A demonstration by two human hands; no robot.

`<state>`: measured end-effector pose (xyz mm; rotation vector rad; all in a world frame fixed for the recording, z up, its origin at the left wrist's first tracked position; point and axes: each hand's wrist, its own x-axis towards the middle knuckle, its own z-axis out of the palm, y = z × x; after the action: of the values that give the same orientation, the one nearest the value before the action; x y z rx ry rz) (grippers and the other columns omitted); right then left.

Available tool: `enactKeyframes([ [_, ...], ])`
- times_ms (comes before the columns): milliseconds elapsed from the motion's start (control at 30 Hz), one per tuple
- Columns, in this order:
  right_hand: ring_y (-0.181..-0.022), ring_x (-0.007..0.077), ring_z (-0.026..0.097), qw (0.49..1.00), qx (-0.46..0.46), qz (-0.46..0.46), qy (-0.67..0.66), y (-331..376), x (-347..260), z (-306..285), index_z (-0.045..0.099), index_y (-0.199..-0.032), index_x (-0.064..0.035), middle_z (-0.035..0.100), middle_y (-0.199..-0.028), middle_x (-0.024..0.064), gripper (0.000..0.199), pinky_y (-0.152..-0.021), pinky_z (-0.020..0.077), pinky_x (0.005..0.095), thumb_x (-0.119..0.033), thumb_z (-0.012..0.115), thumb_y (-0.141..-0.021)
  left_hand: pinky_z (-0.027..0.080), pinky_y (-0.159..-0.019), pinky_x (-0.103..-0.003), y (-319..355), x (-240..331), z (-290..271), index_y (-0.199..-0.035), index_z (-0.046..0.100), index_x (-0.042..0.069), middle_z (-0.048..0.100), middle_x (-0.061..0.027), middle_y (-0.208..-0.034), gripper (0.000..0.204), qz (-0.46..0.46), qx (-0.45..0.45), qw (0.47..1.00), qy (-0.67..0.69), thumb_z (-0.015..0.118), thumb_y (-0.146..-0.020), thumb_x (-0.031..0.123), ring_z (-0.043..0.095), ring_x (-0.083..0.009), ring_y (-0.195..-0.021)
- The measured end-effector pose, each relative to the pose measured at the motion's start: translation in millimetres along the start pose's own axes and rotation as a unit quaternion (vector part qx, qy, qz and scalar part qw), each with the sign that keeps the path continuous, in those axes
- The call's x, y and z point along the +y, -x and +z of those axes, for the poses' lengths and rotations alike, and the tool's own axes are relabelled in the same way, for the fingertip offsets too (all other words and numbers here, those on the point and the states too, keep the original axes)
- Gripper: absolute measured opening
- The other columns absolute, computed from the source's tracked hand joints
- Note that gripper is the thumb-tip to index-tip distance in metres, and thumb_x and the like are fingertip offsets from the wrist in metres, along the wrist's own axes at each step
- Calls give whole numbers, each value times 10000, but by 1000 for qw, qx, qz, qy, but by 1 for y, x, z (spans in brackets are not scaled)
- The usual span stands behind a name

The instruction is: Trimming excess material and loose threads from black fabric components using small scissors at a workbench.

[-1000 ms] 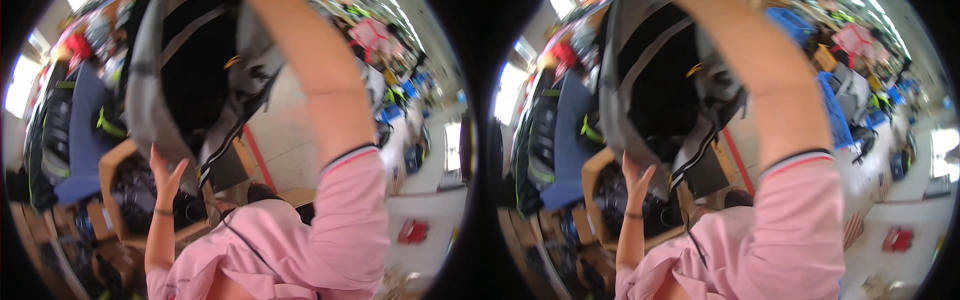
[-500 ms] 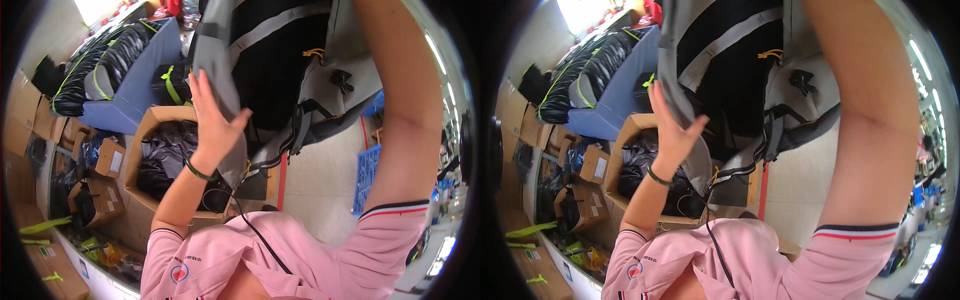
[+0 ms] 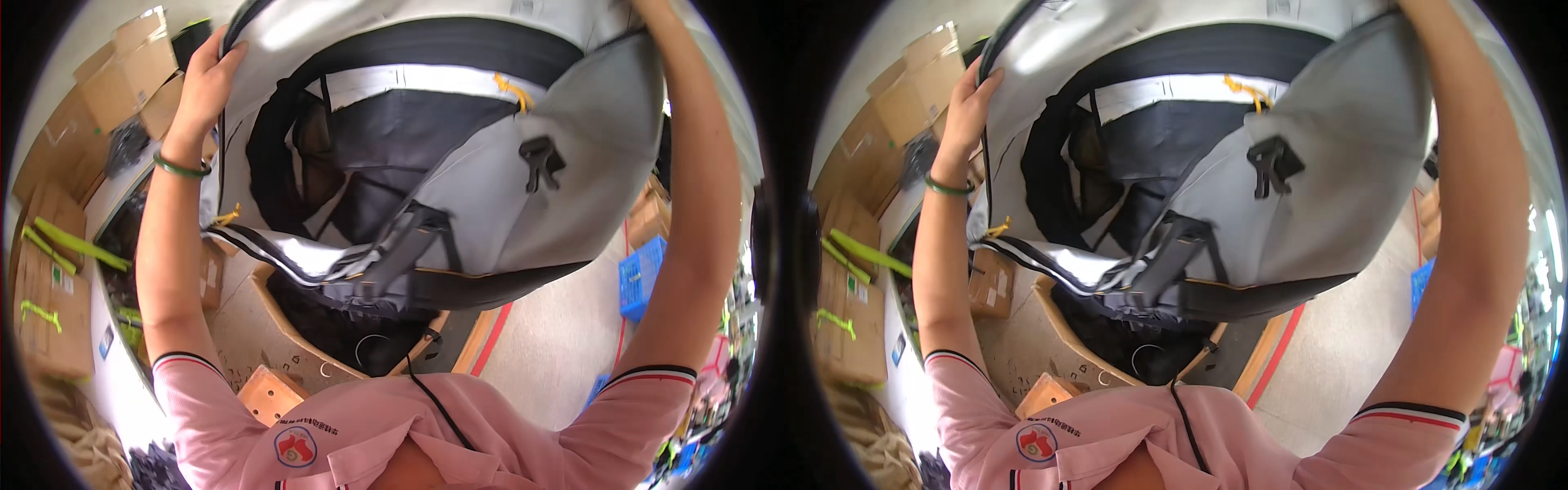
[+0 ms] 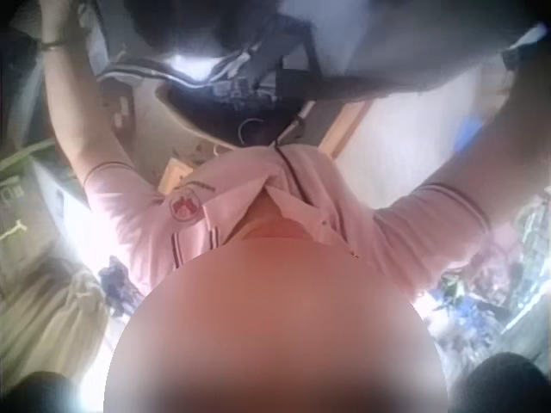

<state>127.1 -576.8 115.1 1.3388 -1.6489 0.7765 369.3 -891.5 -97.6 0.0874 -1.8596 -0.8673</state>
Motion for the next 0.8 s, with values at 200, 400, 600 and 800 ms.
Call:
enactKeyframes([
  [200, -621, 164, 650, 966, -179, 160, -95, 78, 52, 135, 608, -1114, -43, 649, -828, 58, 297, -651, 498, 305, -236, 553, -894, 396, -848, -242, -15, -48, -77, -1252, 503, 29, 583, -10, -978, 376, -99, -121, 956, -249, 531, -909, 182, 497, -97, -928],
  [400, -476, 178, 624, 953, -210, 201, -87, 139, 52, 231, 582, -1150, -19, 652, -796, 160, 375, -541, 497, 319, -281, 585, -883, 380, -931, -299, -10, -91, -81, -1288, 487, 37, 605, -81, -1075, 419, -179, -118, 927, -306, 535, -901, 190, 526, -174, -1013],
  [600, -445, 177, 589, 950, -232, 209, -25, 133, 27, 236, 618, -963, -6, 624, -655, 121, 243, -537, 487, 299, -226, 580, -866, 383, -908, -287, -11, -114, -81, -1264, 517, 41, 596, -59, -1077, 425, -214, -101, 925, -296, 559, -871, 196, 516, -163, -1019],
  [800, -431, 154, 566, 948, -248, 186, -74, 141, 47, 258, 634, -1066, -29, 628, -655, 88, 349, -523, 481, 305, -308, 615, -857, 398, -886, -284, -12, -127, -76, -1254, 523, 29, 605, -55, -1073, 424, -232, -93, 934, -257, 555, -859, 179, 534, -143, -976],
])
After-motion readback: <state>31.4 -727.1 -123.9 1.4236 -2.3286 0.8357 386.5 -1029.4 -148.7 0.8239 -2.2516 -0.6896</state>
